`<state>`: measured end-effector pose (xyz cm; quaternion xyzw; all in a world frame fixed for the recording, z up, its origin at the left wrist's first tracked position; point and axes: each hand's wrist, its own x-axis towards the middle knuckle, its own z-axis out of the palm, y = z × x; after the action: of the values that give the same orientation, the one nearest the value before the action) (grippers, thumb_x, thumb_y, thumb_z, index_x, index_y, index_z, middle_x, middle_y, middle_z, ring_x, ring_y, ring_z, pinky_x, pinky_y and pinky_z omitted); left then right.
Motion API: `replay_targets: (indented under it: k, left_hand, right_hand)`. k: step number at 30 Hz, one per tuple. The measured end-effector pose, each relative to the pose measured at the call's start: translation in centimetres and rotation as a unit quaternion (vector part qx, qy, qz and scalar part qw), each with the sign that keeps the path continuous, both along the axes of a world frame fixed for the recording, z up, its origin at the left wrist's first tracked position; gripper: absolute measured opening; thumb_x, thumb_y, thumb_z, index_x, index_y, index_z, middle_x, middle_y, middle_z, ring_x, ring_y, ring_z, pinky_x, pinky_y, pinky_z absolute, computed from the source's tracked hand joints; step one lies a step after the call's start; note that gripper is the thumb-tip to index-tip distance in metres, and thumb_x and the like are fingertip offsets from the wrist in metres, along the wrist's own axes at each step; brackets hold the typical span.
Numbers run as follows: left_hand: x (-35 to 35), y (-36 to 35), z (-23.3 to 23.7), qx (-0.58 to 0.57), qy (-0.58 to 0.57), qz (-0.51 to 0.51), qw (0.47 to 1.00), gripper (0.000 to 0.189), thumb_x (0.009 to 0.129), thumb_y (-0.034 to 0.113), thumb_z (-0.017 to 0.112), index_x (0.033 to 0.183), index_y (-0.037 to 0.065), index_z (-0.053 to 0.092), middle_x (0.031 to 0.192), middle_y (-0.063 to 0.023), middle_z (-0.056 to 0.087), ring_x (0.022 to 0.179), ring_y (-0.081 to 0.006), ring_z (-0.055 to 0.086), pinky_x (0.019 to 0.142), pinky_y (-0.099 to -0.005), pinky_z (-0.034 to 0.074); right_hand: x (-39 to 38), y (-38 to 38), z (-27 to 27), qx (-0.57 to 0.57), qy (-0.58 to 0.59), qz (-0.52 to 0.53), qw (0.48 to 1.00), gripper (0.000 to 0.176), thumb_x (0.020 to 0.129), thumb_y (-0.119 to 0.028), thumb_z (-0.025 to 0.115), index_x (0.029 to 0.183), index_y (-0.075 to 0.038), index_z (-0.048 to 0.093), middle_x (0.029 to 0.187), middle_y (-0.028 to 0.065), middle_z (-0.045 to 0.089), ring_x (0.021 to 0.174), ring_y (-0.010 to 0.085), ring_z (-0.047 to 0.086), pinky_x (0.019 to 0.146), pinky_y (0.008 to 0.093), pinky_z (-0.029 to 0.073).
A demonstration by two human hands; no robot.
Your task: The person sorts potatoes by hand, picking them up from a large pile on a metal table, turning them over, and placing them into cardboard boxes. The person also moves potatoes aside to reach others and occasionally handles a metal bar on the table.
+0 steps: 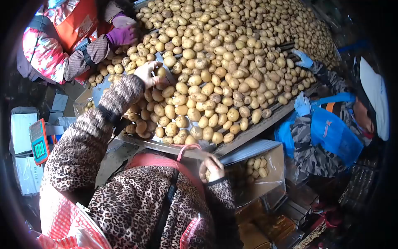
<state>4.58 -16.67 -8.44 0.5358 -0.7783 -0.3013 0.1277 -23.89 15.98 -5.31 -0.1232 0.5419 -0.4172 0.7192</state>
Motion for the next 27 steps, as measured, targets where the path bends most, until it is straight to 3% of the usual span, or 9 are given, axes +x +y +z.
replay_targets:
  k: [2,4,6,9,11,15,22,25,27]
  left_hand:
    - [-3.1,7.7,7.5,0.145,0.129,-0.020,0.981,0.058,0.069,0.040,0.078,0.112,0.005,0.059,0.095,-0.0135,0.065,0.094,-0.0233,0.063,0.082,-0.0349,0.051]
    - [-6.2,13.6,8.8,0.164,0.133,-0.216,0.953,0.067,0.076,0.047,0.072,0.124,0.004,0.053,0.104,-0.0148,0.064,0.097,-0.0272,0.061,0.088,-0.0370,0.048]
    - [-7.0,18.5,3.2,0.000,0.247,-0.344,0.906,0.071,0.086,0.055,0.055,0.134,0.004,0.044,0.127,-0.0208,0.050,0.117,-0.0372,0.050,0.099,-0.0419,0.041]
    - [-6.0,19.5,1.0,-0.226,0.012,-0.331,0.916,0.065,0.082,0.045,0.058,0.132,0.005,0.046,0.134,-0.0177,0.047,0.124,-0.0355,0.045,0.105,-0.0494,0.033]
    - [-2.4,17.5,-2.1,-0.200,-0.088,-0.328,0.919,0.065,0.078,0.046,0.056,0.132,0.010,0.046,0.136,-0.0135,0.046,0.129,-0.0317,0.040,0.108,-0.0546,0.024]
    - [4.5,14.1,-0.9,-0.222,-0.102,-0.341,0.908,0.069,0.070,0.040,0.065,0.130,0.012,0.049,0.134,-0.0127,0.049,0.130,-0.0343,0.038,0.107,-0.0548,0.027]
    - [11.4,8.2,-2.3,-0.329,-0.094,-0.299,0.891,0.032,0.078,0.025,0.064,0.108,0.015,0.063,0.116,-0.0070,0.058,0.117,-0.0311,0.049,0.098,-0.0483,0.038]
    - [7.3,7.5,-0.3,-0.227,-0.215,-0.176,0.933,0.021,0.080,0.027,0.064,0.096,0.013,0.062,0.107,-0.0093,0.061,0.105,-0.0310,0.057,0.094,-0.0432,0.042]
    - [1.4,5.0,-1.5,-0.204,-0.333,-0.175,0.904,0.026,0.082,0.032,0.062,0.101,0.014,0.062,0.104,-0.0126,0.063,0.096,-0.0324,0.062,0.083,-0.0460,0.049]
  right_hand:
    - [0.5,-0.4,-1.3,-0.038,-0.053,0.009,0.998,0.048,0.094,-0.038,0.053,0.130,-0.007,0.047,0.064,0.0065,0.057,0.039,0.0126,0.047,0.033,0.0237,0.034]
    - [1.7,-1.7,-1.0,-0.062,-0.090,0.025,0.994,0.064,0.091,-0.049,0.054,0.136,-0.008,0.036,0.078,0.0098,0.064,0.041,0.0120,0.050,0.032,0.0215,0.036]
    - [2.6,-2.1,-1.7,-0.059,-0.067,0.008,0.996,0.061,0.085,-0.048,0.064,0.127,-0.008,0.046,0.079,0.0099,0.064,0.041,0.0110,0.051,0.032,0.0211,0.036]
    - [2.0,-1.7,-0.9,-0.038,-0.096,-0.003,0.995,0.053,0.079,-0.045,0.071,0.115,-0.009,0.057,0.071,0.0087,0.063,0.039,0.0122,0.050,0.032,0.0218,0.036]
    - [1.0,-0.5,-1.8,-0.021,-0.097,-0.005,0.995,0.056,0.081,-0.046,0.069,0.120,-0.008,0.055,0.073,0.0130,0.062,0.037,0.0136,0.048,0.031,0.0247,0.035]
    - [-0.4,3.8,-1.5,0.009,-0.056,-0.071,0.996,0.064,0.078,-0.058,0.065,0.121,-0.011,0.055,0.071,0.0089,0.059,0.041,0.0136,0.049,0.031,0.0239,0.034]
    - [0.9,16.2,-4.8,0.004,-0.071,-0.308,0.949,0.072,0.081,-0.074,0.046,0.114,-0.011,0.058,0.056,0.0025,0.049,0.035,0.0160,0.040,0.029,0.0278,0.029]
    - [6.0,17.6,-3.1,0.068,-0.052,-0.355,0.931,0.061,0.083,-0.069,0.049,0.103,-0.013,0.057,0.054,0.0015,0.044,0.033,0.0161,0.036,0.029,0.0264,0.028]
    - [6.0,19.0,-10.5,-0.105,-0.282,-0.318,0.899,0.028,0.090,-0.039,0.058,0.102,-0.015,0.059,0.055,0.0015,0.047,0.037,0.0146,0.041,0.032,0.0252,0.030]
